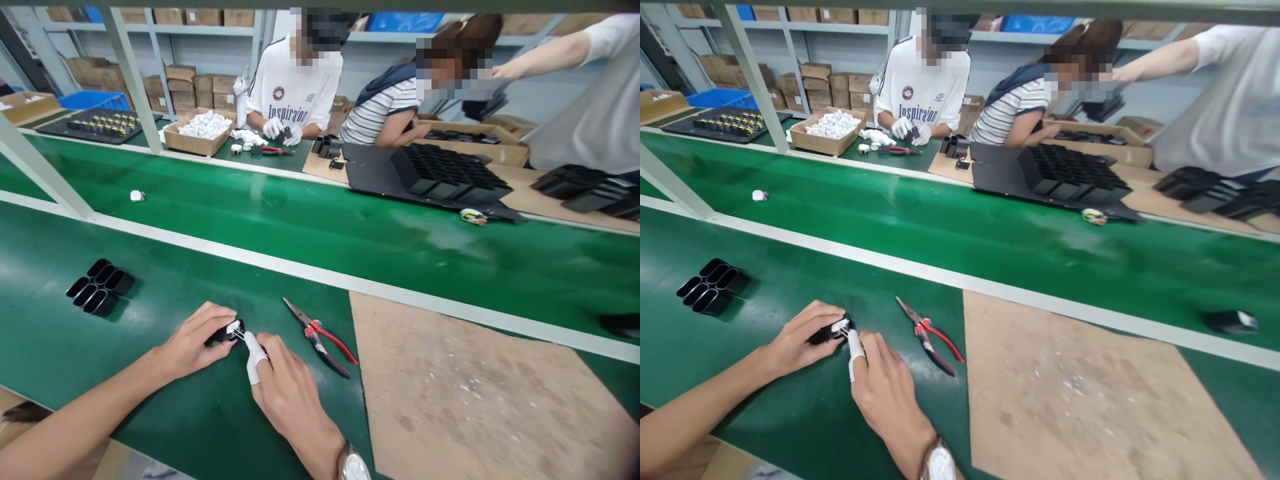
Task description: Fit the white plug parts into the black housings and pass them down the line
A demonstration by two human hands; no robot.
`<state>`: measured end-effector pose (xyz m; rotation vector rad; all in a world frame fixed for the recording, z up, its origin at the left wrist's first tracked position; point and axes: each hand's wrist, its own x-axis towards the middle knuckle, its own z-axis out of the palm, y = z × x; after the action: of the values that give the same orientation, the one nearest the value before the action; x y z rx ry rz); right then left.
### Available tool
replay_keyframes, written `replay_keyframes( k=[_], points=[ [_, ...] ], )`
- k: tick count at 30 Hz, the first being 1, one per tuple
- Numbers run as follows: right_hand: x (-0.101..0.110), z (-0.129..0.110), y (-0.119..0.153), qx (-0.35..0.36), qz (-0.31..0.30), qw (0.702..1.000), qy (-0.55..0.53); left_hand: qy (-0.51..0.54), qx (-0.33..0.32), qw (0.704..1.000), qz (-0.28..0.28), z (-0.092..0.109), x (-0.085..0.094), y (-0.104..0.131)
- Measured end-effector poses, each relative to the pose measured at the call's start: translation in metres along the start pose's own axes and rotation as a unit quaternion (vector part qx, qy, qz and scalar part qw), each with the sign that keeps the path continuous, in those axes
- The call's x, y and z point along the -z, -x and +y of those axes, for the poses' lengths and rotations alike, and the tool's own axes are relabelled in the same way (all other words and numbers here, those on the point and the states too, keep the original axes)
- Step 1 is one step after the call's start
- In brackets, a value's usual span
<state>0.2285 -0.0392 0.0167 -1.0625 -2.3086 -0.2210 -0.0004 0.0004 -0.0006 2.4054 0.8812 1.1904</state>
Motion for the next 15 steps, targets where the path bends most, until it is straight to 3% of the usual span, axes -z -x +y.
replay_keyframes(
  k=[15],
  points=[
    [-0.0003,0.0027,0.0036,-0.039,0.026,0.997,-0.061,0.015,0.039,0.999,0.006,0.0024,0.0006,-0.0015]
  ],
)
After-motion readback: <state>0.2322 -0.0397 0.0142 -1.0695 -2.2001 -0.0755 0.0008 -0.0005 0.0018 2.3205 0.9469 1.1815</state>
